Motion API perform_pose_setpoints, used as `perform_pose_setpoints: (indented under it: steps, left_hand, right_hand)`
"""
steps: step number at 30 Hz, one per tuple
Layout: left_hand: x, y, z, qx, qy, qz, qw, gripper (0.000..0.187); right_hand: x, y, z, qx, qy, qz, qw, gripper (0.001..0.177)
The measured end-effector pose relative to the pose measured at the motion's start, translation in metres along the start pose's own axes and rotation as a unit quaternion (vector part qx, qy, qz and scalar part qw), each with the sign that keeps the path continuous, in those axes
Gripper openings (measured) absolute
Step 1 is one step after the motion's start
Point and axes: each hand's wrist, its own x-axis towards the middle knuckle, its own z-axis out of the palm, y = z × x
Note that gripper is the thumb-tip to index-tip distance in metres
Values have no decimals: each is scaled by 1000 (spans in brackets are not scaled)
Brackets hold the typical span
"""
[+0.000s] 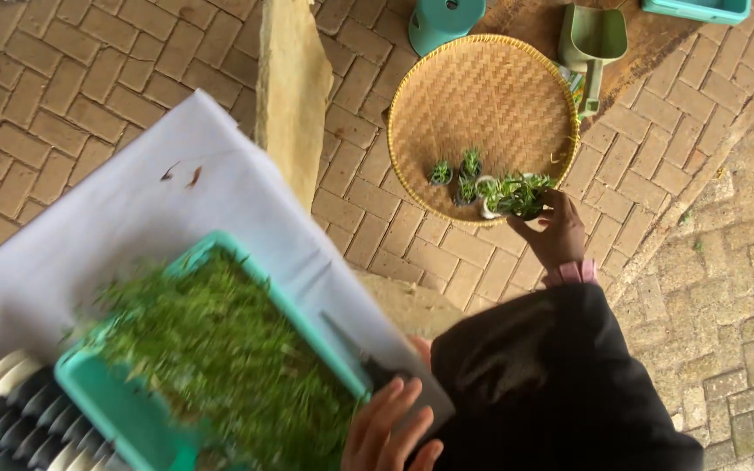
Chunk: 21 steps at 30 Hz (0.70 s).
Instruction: The person transplants vegetable seedlings from a tray into individual plastic net pots by hand, picking up each seedling, placing it into a pot, and pressing it down, then placing the filled pot into a woven basket.
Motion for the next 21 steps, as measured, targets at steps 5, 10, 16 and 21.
perform_pose_setpoints:
  steps: [5, 10, 16, 21]
  left_hand:
    - [-32, -47, 73, 51, 27, 74, 996, 21]
    - [-18, -60, 115, 52, 22, 34, 998, 15]
    - [-4, -53, 128, 44, 21, -77, 996, 9]
    - [15, -16, 107, 30, 42, -173, 984, 10]
  right_hand:
    - [74, 150, 72, -22, 21, 96, 995, 76]
    - [101, 256, 135, -154, -5, 107, 982, 78]
    - [118, 274, 165, -260, -82, 169, 947, 87]
    - [128, 281, 162, -256, -154, 187, 936, 92]
